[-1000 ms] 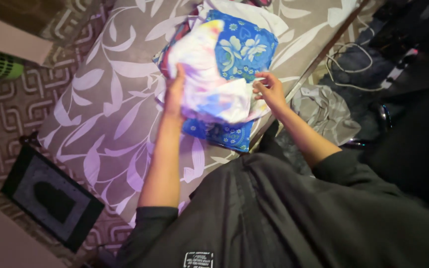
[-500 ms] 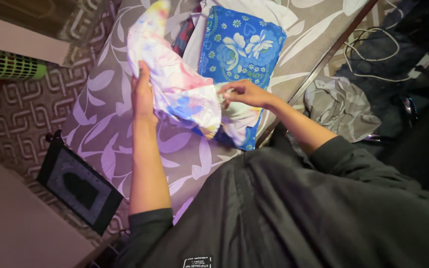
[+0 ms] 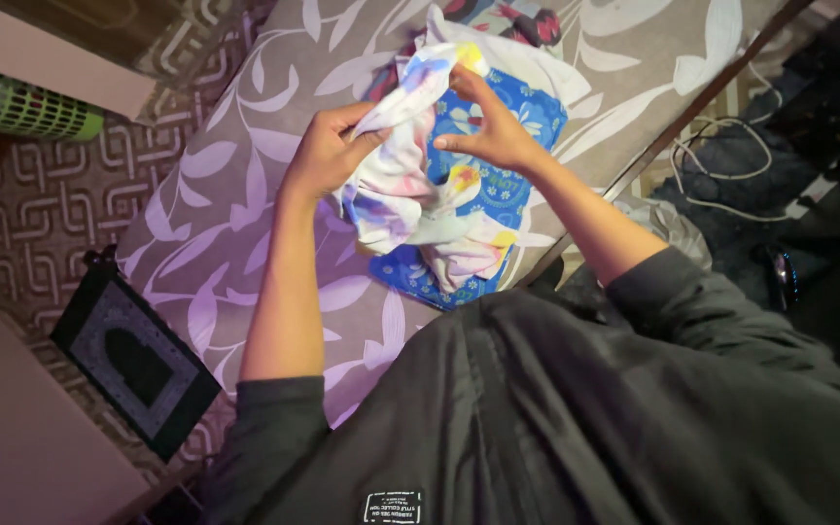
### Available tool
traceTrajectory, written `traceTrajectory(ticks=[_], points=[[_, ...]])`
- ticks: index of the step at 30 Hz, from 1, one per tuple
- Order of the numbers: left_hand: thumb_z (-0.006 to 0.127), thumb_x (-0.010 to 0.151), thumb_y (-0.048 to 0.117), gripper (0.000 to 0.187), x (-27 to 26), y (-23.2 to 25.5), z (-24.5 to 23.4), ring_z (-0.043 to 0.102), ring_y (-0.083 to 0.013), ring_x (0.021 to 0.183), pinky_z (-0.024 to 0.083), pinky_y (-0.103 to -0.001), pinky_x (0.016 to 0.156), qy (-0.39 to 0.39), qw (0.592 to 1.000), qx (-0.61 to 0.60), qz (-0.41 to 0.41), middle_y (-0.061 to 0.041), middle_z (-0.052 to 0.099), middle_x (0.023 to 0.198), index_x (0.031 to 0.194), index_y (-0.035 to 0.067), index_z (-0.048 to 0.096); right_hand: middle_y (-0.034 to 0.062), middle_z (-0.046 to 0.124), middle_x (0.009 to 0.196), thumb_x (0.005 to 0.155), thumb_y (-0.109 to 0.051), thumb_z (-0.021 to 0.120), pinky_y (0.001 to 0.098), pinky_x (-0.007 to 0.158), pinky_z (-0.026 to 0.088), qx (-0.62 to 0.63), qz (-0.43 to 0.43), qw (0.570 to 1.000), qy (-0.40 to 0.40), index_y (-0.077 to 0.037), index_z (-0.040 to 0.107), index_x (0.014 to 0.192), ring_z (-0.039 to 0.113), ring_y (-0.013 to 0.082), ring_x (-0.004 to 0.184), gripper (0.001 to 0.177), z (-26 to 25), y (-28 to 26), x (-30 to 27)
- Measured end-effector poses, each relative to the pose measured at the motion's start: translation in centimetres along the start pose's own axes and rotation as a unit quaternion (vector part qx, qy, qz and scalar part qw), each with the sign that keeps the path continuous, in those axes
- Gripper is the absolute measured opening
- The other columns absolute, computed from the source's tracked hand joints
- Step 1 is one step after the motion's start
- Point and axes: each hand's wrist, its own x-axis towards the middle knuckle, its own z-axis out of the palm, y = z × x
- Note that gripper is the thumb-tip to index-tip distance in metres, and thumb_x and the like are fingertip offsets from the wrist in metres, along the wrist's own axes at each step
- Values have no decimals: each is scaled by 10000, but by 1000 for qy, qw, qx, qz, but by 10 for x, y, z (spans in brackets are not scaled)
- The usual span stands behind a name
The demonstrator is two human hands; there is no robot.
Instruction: Replacing dirty pillowcases with clean ones on several pillows on a bed.
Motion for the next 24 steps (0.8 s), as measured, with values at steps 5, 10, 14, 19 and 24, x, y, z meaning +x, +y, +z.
traceTrajectory(ticks=[5,10,14,19,24], points=[[697,1014,93,271,21,-2,-9,607,-46,997,514,-247,891,-64,996,-56,-18,20,716,1105,1264,-14,700,131,539,1457,899,-240,875,354,1014,504,147,65,987,-21,-101,104,1608,536,211,1316,1056,-8,-35,35],[671,1000,108,272,34,30,-36,645,-37,985,536,-244,876,-44,997,-54,-19,16,736,1109,1255,16,687,48,704,1061,1083,-196,757,285,771,470,137,143,976,-86,54,748,1291,581,109,886,325,-29,-31,54],[705,1039,140,191,28,37,-55,588,-59,854,494,-279,774,61,969,234,44,-73,718,937,1161,-6,707,-40,737,1005,1077,-142,688,219,788,531,222,5,971,88,-33,742,1128,645,33,880,132,-50,-69,58],[703,1033,144,166,29,24,-35,560,-59,822,479,-280,735,85,973,206,57,-66,689,888,1103,-7,699,-51,640,826,1081,-166,724,213,590,379,173,59,973,138,-45,722,1038,503,25,680,128,-59,-65,42],[690,1014,128,142,29,20,-16,569,-79,783,481,-283,722,126,969,210,25,-63,665,833,1076,1,679,-35,722,900,1033,-180,702,231,702,602,181,116,961,177,-83,685,1145,675,38,766,149,-59,-59,21]])
